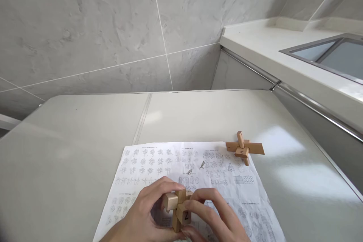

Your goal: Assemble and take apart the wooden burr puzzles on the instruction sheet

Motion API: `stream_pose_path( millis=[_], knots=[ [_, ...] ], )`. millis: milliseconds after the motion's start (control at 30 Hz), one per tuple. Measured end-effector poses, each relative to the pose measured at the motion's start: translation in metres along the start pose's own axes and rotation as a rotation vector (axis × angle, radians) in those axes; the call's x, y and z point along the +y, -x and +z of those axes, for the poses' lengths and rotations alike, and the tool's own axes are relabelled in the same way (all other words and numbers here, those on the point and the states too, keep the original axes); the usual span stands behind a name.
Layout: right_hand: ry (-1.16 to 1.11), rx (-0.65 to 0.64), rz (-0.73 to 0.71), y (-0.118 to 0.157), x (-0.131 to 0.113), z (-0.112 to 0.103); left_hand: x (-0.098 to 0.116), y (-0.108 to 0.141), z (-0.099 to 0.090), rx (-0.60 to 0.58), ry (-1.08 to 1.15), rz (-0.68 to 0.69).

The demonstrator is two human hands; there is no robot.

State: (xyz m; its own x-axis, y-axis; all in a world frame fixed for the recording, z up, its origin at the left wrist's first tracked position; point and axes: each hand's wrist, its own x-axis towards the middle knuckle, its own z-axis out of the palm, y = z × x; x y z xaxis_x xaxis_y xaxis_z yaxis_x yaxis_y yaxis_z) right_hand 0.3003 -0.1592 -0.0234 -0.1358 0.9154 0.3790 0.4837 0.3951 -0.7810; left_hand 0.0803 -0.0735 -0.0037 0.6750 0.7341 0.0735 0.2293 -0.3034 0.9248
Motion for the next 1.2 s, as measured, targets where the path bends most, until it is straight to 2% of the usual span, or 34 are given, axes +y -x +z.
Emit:
stream_pose_path(
  millis=[200,400,700,833,1000,1200],
  knots=[
    [0.051,-0.008,0.082,-0.006,0.005,-0.003,0.004,-0.002,-0.006,0.037,0.228,-0.079],
    [-0.047,-0.091,0.081,-0.016,-0.001,-0.003,0.004,-0.002,-0.006,-0.036,0.343,-0.102],
    [-0.142,-0.253,0.168,-0.014,-0.002,-0.006,0.005,0.0,-0.005,-0.068,0.255,-0.058],
    [-0.161,-0.263,0.212,-0.015,-0.003,-0.005,0.004,0.001,-0.005,-0.063,0.223,-0.026],
    [-0.234,-0.283,0.25,-0.014,0.001,-0.003,0.002,0.002,-0.007,-0.115,0.219,-0.014],
    [-0.269,-0.274,0.232,-0.009,0.011,0.001,0.006,0.005,-0.008,-0.147,0.212,-0.002]
  ],
)
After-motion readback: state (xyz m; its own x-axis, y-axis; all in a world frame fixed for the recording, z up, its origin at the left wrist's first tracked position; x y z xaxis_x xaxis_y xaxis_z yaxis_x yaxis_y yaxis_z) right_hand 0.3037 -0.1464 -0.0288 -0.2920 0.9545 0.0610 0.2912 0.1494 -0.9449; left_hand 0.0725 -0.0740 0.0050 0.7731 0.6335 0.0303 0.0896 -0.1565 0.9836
